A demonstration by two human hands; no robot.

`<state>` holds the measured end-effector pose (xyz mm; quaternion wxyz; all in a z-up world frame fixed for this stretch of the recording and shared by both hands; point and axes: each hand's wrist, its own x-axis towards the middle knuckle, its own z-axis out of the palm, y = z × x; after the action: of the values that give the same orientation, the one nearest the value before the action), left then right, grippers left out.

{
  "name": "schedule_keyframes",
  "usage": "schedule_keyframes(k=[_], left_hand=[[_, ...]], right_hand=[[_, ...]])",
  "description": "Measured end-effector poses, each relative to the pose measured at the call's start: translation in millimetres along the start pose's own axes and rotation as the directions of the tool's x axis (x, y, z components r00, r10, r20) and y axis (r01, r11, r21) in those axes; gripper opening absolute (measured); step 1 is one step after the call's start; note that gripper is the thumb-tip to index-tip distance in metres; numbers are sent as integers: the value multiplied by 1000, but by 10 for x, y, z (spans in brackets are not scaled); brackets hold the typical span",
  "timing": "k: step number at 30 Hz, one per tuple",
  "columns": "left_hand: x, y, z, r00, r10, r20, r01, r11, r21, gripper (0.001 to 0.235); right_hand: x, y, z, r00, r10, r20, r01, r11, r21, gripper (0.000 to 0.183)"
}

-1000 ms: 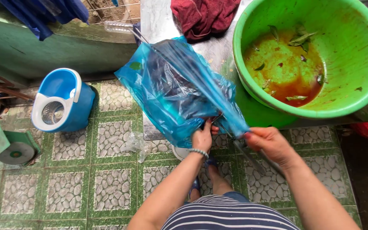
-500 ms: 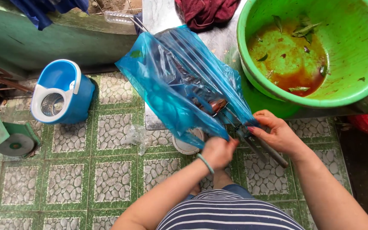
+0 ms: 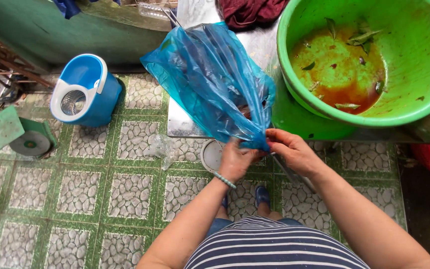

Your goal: The person prepares marinated chicken by sliding chicken pieces onto a long metal skewer, then places the skewer into a blue plastic bag and ties it shut.

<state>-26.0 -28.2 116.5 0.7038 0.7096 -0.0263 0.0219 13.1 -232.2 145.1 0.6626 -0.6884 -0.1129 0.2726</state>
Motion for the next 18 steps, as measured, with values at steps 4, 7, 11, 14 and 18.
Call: schedule_keyframes(k=[4, 7, 11, 14, 18], left_hand=[[92, -163, 201, 956, -289, 39, 290, 924, -250, 43], [9, -348, 292, 932, -340, 126, 363, 879, -310, 31], [-228, -338, 291, 921, -373, 114, 347, 651, -675, 30], [-435, -776, 117, 920, -388, 54, 284, 567, -773, 30], [-339, -1403, 27, 774, -615, -149, 372, 633, -679, 28]], right_hand=[[-136, -310, -139, 1000, 16, 13, -17, 997, 73, 49], [-97, -297, -262, 969, -154, 193, 209, 929, -304, 48], [317, 147, -629, 989, -149, 0, 134, 889, -438, 16], [561, 549, -916, 912, -393, -115, 207, 684, -700, 17], [847, 1471, -980, 976, -145, -165, -73, 495, -866, 23]])
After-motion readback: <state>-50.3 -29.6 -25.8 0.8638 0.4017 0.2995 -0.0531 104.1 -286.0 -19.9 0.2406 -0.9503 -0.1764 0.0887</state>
